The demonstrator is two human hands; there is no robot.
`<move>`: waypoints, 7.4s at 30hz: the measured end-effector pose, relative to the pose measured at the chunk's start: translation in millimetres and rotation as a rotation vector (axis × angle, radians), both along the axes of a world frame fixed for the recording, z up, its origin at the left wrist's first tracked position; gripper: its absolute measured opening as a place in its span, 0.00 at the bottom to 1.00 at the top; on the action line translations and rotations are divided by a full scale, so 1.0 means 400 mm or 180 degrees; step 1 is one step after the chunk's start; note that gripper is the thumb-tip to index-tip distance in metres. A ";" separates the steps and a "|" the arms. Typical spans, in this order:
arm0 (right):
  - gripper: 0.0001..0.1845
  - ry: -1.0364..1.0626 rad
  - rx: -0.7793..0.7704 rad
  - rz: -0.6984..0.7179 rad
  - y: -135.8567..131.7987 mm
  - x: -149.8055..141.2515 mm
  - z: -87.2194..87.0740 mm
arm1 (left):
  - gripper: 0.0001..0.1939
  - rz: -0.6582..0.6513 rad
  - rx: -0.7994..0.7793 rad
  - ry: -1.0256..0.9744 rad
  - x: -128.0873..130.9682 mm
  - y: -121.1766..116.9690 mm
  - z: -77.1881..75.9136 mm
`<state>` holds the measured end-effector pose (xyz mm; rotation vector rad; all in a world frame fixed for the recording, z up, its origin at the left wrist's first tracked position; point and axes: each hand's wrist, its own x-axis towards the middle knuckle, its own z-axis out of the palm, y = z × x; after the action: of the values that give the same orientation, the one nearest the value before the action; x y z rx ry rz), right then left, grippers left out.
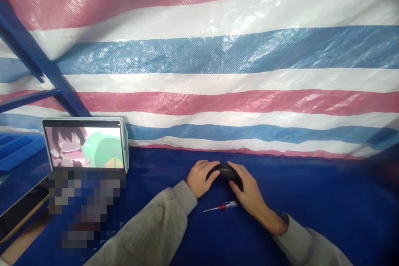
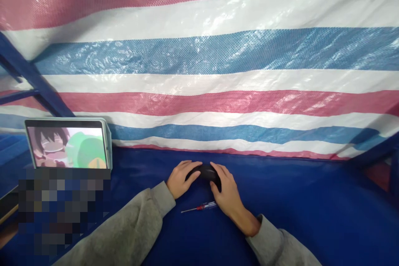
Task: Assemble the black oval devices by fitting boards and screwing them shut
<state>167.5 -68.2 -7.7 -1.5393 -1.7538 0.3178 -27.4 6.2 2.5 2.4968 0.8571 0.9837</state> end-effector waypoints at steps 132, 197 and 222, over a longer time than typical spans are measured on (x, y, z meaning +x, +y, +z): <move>0.22 -0.1954 -0.0394 0.0022 0.045 0.024 0.340 | 0.24 -0.0564 0.0588 0.0879 0.016 -0.011 0.005; 0.19 -0.2080 -0.0426 -0.0108 0.038 0.023 0.355 | 0.23 -0.0770 0.0832 0.0812 0.021 -0.009 0.008; 0.18 -0.1914 -0.0446 -0.0029 0.034 0.031 0.359 | 0.22 -0.0855 0.0750 0.0708 0.018 -0.018 0.018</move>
<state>179.8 -54.6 135.7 -1.8742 -2.2126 -0.0416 -20.1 -0.9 9.6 2.8680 0.4656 0.7653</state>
